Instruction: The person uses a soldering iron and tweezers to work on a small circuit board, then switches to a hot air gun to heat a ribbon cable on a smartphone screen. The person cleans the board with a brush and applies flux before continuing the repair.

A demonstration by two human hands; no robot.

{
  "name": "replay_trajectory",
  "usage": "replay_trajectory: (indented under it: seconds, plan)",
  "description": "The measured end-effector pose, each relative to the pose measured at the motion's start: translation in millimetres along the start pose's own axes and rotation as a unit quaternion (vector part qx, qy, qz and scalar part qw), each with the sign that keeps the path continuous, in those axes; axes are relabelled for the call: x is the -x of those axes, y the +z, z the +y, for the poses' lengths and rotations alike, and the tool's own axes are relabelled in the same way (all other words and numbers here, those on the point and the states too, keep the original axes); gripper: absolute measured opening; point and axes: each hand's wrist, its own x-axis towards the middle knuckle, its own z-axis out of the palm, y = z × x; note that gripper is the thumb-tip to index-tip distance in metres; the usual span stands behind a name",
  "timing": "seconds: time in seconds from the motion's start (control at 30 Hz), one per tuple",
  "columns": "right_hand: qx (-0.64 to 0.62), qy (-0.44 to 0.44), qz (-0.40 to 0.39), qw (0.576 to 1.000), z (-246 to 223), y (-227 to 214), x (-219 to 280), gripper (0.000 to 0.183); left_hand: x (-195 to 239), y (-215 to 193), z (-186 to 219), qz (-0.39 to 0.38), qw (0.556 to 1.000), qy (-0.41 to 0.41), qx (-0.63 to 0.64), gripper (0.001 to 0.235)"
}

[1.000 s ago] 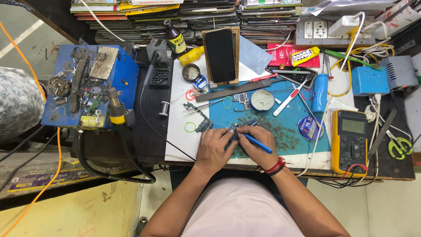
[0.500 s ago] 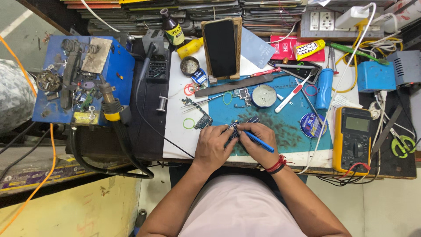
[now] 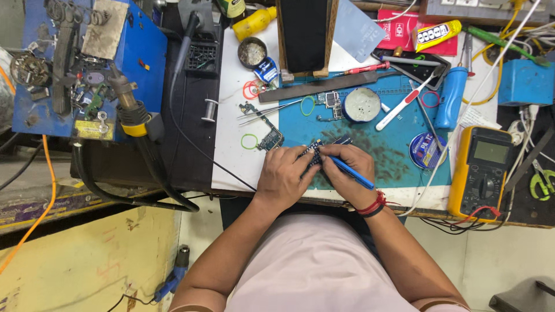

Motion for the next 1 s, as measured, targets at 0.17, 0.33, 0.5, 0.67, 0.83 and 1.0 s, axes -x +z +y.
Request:
replay_trajectory:
  seconds: [0.17,0.33,0.5,0.67,0.83,1.0]
  plan:
    - [0.009,0.003,0.001,1.000,0.2,1.8,-0.3,0.015,-0.3,0.5,-1.2,0.000,1.000,0.001,-0.001,0.032]
    - [-0.001,0.013,0.001,1.000,1.2,1.9,-1.0,0.016,-0.5,1.5,-2.6,-0.002,1.000,0.000,0.000,0.033]
    - [0.006,0.010,-0.001,1.000,0.3,1.7,-1.0,0.016,-0.6,2.4,-2.9,-0.002,1.000,-0.003,0.000,0.033]
    - [0.000,0.011,-0.001,1.000,-1.0,0.7,-1.9,0.014,-1.1,2.5,-2.7,-0.003,1.000,-0.003,-0.004,0.033]
    - [0.002,0.005,-0.008,1.000,-1.5,-0.7,-1.3,0.015,-0.5,2.1,-2.4,-0.007,1.000,-0.005,0.003,0.033]
    - [0.012,0.000,-0.007,1.000,-1.6,-0.6,-2.5,0.015,-1.8,0.8,-2.6,-0.010,1.000,-0.007,0.006,0.033]
